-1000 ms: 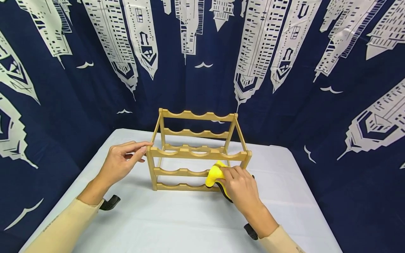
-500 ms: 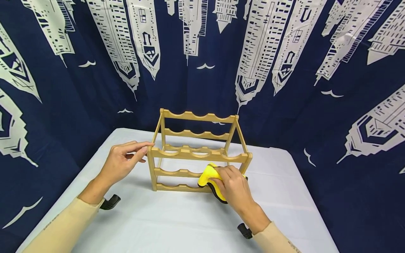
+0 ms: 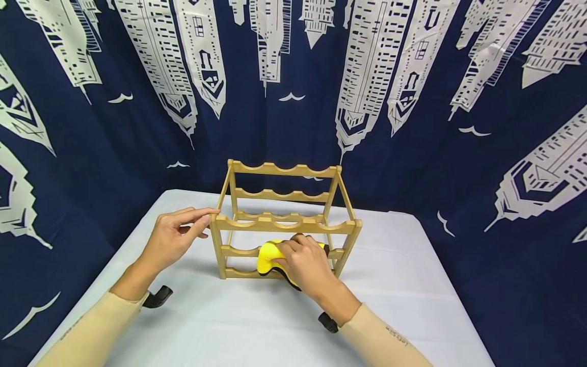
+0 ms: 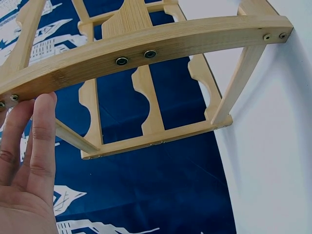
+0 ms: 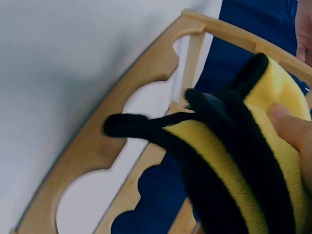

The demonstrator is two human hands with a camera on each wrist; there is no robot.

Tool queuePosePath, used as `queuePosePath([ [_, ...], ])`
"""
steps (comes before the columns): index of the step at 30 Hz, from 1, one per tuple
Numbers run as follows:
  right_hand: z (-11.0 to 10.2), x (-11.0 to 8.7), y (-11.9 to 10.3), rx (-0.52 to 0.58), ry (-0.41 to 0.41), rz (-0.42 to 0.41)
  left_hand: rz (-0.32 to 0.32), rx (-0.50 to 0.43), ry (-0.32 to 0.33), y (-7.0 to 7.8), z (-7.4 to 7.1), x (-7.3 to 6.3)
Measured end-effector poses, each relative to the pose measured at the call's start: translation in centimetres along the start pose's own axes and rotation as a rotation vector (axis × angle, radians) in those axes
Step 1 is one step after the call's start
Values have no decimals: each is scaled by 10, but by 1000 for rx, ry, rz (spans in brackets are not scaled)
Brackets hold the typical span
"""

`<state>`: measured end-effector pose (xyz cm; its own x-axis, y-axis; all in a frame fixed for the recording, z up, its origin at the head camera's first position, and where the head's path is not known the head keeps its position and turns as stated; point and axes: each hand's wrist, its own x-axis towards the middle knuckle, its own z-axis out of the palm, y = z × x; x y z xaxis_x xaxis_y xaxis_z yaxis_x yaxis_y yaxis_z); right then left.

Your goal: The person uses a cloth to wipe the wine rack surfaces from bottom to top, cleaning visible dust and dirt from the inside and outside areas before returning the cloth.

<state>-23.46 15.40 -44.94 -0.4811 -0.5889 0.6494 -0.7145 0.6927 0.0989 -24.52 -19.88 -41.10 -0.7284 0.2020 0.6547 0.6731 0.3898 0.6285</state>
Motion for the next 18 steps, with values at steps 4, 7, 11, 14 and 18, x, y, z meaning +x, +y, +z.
queuePosePath([
  [4,6,3,-7,86,65,0,-12,19,-9,1,0,-2],
  [7,11,10,-14,114,93,-20,-17,28,-8,2,0,-2],
  [11,19,23,-27,99,102,-44,-16,13,-5,1,3,-2],
  [14,28,33,-37,81,80,-65,-16,5,-2,1,3,-3],
  [18,39,45,-49,80,57,-83,-16,9,-3,2,2,-2],
])
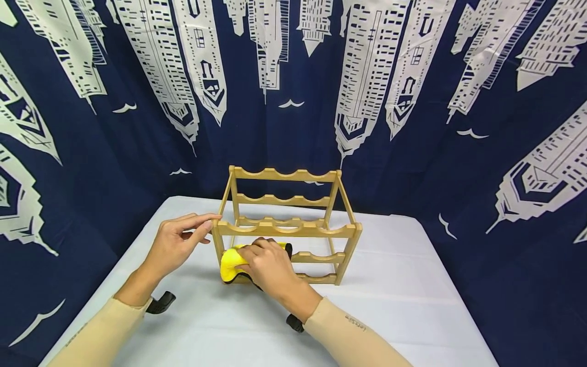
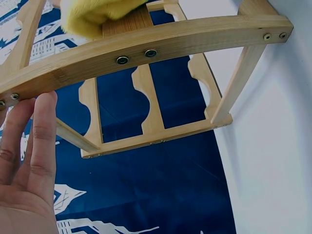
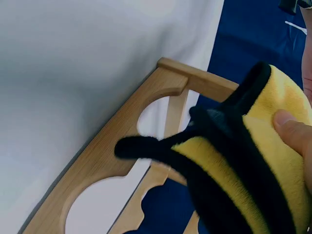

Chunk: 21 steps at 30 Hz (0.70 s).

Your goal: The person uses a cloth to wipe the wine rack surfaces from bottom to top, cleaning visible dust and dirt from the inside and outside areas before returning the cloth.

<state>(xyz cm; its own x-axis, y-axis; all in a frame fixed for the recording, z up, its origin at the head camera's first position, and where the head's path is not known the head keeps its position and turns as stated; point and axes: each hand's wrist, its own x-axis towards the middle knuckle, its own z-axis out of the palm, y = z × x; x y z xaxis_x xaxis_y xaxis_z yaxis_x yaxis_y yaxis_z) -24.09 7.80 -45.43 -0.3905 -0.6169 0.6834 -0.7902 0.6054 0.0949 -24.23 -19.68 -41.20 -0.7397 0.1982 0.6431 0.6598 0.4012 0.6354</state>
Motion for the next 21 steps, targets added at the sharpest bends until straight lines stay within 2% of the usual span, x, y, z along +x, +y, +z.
queuePosePath([
  [7,11,11,-8,112,51,61,-19,18,-18,2,-2,1],
  [16,12,14,-7,138,-20,125,-20,3,-27,2,-1,1],
  [21,10,11,-2,92,-63,127,-21,8,-12,3,-2,0],
])
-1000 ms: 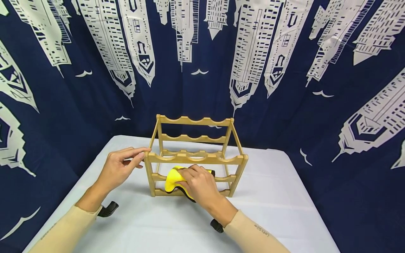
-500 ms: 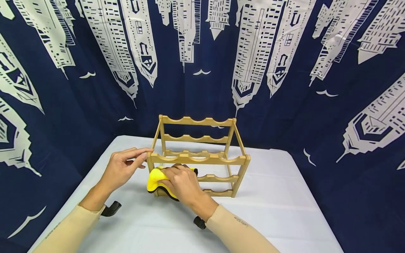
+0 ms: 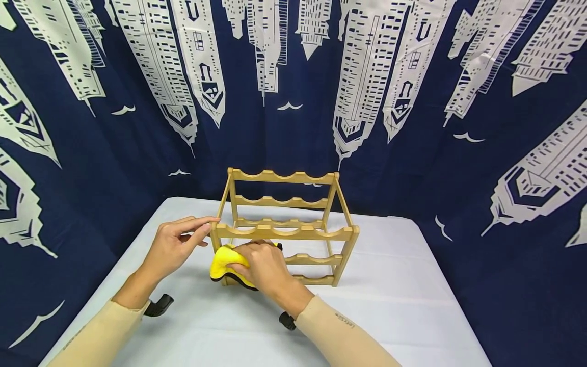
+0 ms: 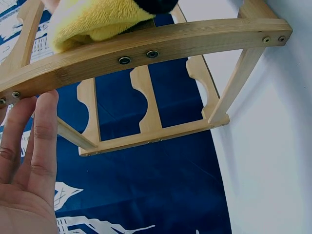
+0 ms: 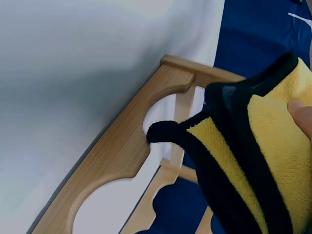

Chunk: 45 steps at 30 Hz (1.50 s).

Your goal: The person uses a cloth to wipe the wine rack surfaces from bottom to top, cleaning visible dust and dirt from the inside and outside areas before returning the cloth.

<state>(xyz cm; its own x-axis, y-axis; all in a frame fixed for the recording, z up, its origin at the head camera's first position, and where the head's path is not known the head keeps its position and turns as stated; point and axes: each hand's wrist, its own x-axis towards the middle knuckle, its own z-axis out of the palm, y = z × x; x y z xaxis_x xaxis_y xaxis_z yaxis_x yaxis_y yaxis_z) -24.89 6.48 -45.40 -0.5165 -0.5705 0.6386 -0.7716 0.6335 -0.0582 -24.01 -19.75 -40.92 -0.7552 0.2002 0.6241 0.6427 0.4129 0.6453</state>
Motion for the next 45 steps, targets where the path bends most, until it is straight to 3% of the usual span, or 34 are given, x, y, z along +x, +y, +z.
queuePosePath([
  [3,-2,-3,4,-32,-9,-6,8,3,5,-1,-1,0],
  [17,-22,-27,23,19,-7,-61,3,-30,15,-1,4,0],
  [26,-40,-44,34,37,82,-92,8,-23,39,-1,5,0],
  [37,-63,-67,53,-152,54,-76,16,-53,51,-3,4,1],
  [45,-80,-87,68,-160,103,-21,1,-45,42,-2,4,0],
])
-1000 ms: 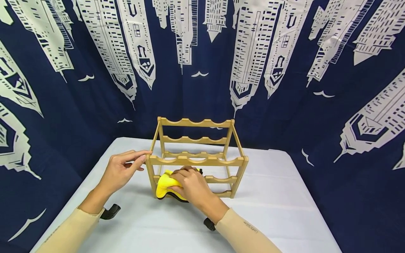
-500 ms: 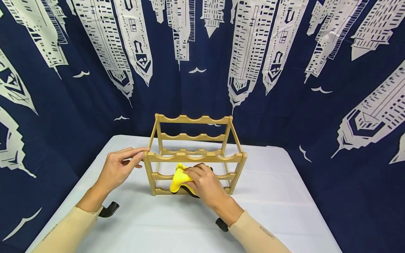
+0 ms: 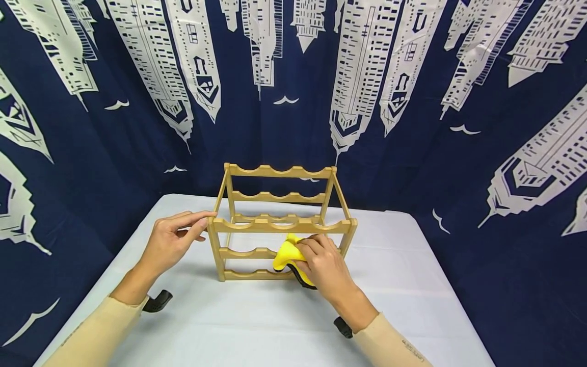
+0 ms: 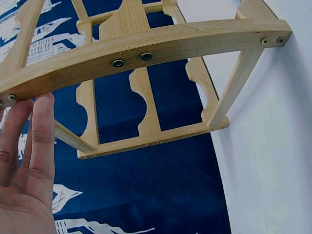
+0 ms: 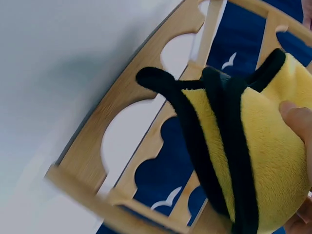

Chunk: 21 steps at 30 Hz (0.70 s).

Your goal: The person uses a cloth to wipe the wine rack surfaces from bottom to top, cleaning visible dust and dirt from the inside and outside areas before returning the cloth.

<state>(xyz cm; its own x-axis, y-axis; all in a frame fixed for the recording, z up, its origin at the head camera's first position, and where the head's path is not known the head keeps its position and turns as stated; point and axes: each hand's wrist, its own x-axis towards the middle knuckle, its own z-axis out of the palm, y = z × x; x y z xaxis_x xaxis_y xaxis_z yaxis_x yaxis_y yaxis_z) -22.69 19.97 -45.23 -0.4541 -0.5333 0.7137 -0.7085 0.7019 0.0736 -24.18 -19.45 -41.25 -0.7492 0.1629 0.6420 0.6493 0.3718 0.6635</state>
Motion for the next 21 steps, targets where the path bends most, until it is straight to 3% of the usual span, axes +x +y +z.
queuePosePath([
  [11,-22,-26,20,-108,-11,28,11,-11,-1,1,4,2],
  [21,-6,-14,12,63,73,76,21,-9,3,0,2,1],
])
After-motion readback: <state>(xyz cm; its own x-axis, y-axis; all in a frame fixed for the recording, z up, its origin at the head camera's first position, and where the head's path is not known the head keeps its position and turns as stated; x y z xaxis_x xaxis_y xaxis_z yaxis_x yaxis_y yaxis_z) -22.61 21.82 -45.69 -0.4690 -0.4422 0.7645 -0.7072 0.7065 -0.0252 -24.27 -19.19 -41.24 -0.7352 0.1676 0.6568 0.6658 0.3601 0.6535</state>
